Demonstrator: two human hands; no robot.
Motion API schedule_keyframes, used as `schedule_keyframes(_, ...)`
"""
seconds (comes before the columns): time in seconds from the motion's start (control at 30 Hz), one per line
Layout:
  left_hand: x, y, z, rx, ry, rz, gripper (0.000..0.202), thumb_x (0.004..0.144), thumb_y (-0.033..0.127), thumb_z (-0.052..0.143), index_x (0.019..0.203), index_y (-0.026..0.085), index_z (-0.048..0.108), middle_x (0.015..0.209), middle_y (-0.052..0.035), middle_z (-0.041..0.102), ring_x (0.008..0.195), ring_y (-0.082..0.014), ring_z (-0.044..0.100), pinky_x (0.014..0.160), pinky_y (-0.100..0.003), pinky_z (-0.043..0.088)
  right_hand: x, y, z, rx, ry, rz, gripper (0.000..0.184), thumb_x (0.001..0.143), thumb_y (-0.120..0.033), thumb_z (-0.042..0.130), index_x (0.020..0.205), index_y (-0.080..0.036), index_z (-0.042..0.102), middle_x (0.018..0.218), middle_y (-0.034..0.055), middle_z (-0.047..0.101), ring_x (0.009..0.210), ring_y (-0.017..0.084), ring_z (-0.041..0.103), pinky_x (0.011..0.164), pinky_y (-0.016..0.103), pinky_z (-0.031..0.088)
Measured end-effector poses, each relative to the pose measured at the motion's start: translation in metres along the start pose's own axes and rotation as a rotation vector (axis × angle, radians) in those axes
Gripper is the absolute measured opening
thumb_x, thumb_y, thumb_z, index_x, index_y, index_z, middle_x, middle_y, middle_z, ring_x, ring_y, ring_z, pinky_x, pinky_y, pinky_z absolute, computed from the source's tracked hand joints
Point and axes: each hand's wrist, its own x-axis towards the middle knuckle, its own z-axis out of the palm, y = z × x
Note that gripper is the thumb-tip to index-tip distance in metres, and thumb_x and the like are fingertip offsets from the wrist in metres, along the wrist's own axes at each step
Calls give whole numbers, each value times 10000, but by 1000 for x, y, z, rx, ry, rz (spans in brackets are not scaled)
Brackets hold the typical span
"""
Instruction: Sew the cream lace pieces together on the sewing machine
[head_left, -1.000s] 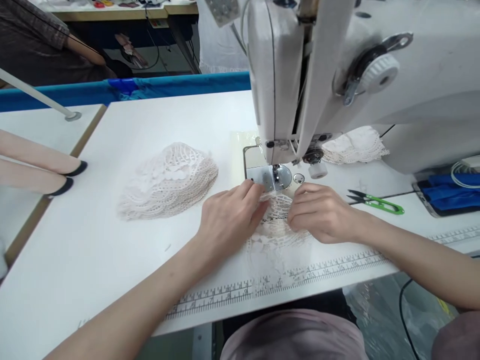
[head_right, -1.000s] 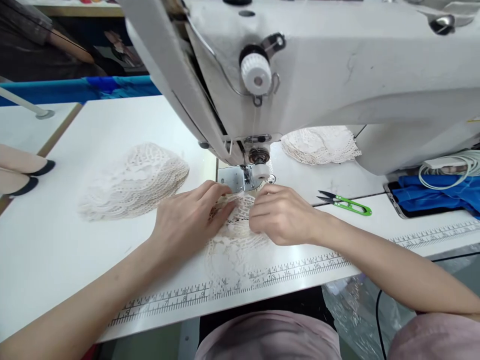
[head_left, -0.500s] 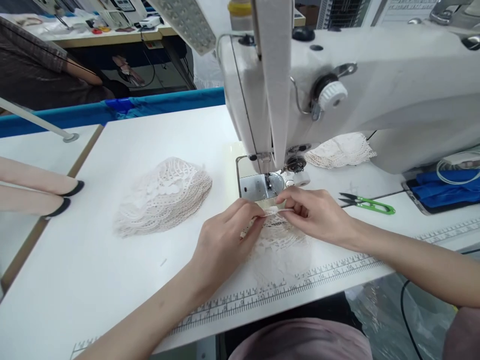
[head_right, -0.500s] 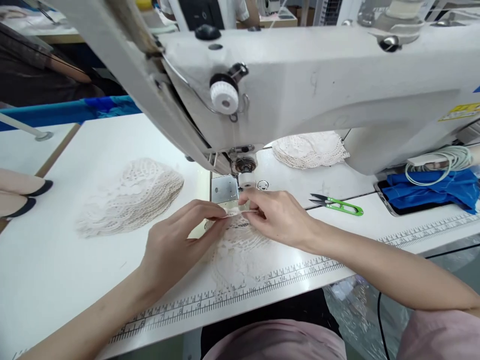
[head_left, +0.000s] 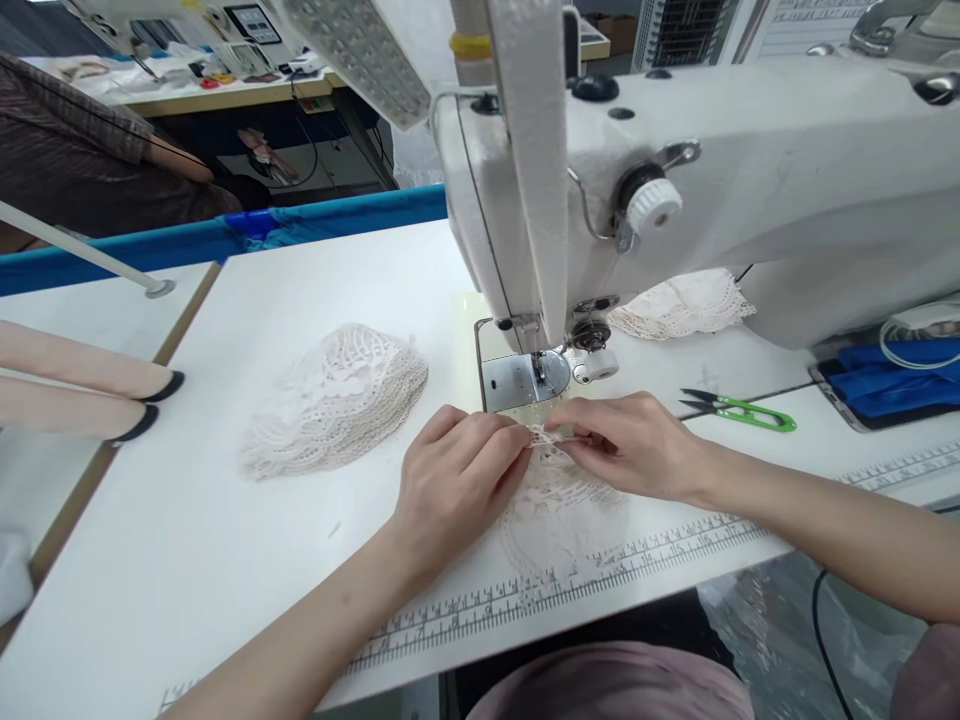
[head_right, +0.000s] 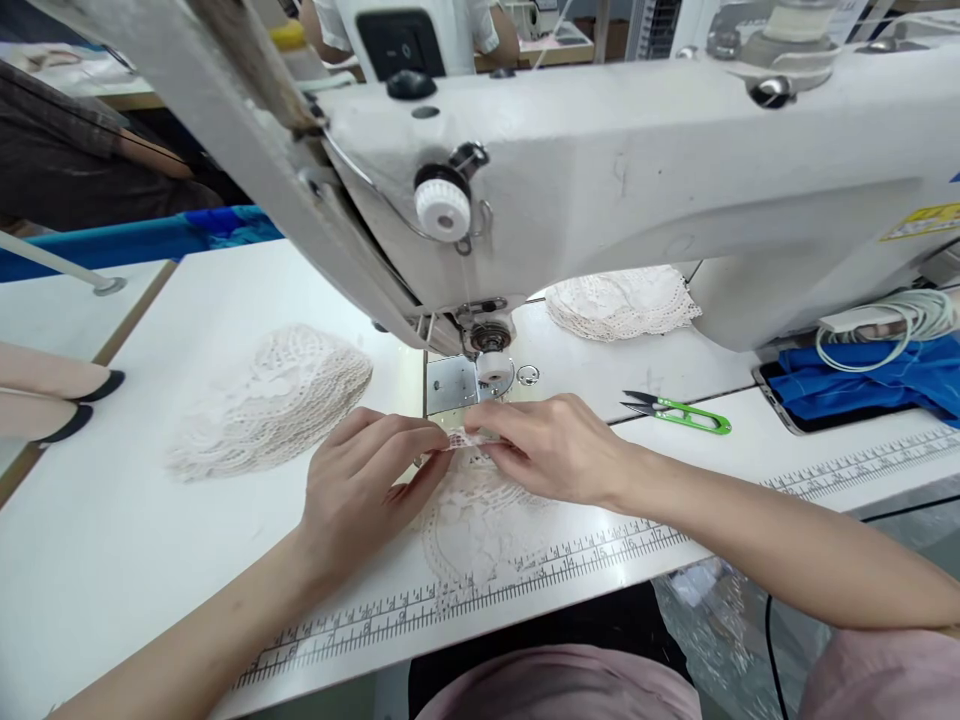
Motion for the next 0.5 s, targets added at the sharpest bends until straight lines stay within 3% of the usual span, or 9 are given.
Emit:
schedule_keyframes(0.13,1,1,0,73,4,45,127,867,92,579,845,199,514,686,36,676,570,-107,597,545,-283,354,0,2,3,-9,38,-39,195,908,-129,505,1051,-178,627,799,-29,713,619,61,628,509,160,460)
schedule_keyframes(0.23,1,2,0,57,-4,52,124,877,83,559,862,198,516,641,46,644,547,-110,578,547,-285,352,0,2,1,-99,139,-118,140,925,-161,527,947,-183,663,704,-50,689,565,46,598,494,156,448)
schedule_keyframes(0.33,0,3,-1,-41,-37,-52,106,896,87,538,924,189,526,651,47,629,542,-106,560,562,-275,382,2,0,-6,-273,223,-309,141,907,-139,554,836,-179,669,604,-67,644,477,45,513,413,186,376)
schedule_keyframes(0.43,-2,5,-1,-155,-63,-172,133,899,95,549,1004,177,563,740,21,669,610,-105,585,593,-262,421,3,-4,-12,-370,192,-491,170,908,-118,539,813,-148,677,574,-49,615,476,61,484,401,215,358)
schedule_keyframes(0.5,-2,7,-2,-207,-67,-203,126,895,101,567,977,190,604,728,23,674,626,-104,582,592,-255,427,3,-6,-15,-390,156,-536,183,912,-118,532,802,-152,675,559,-49,592,483,67,475,408,219,360)
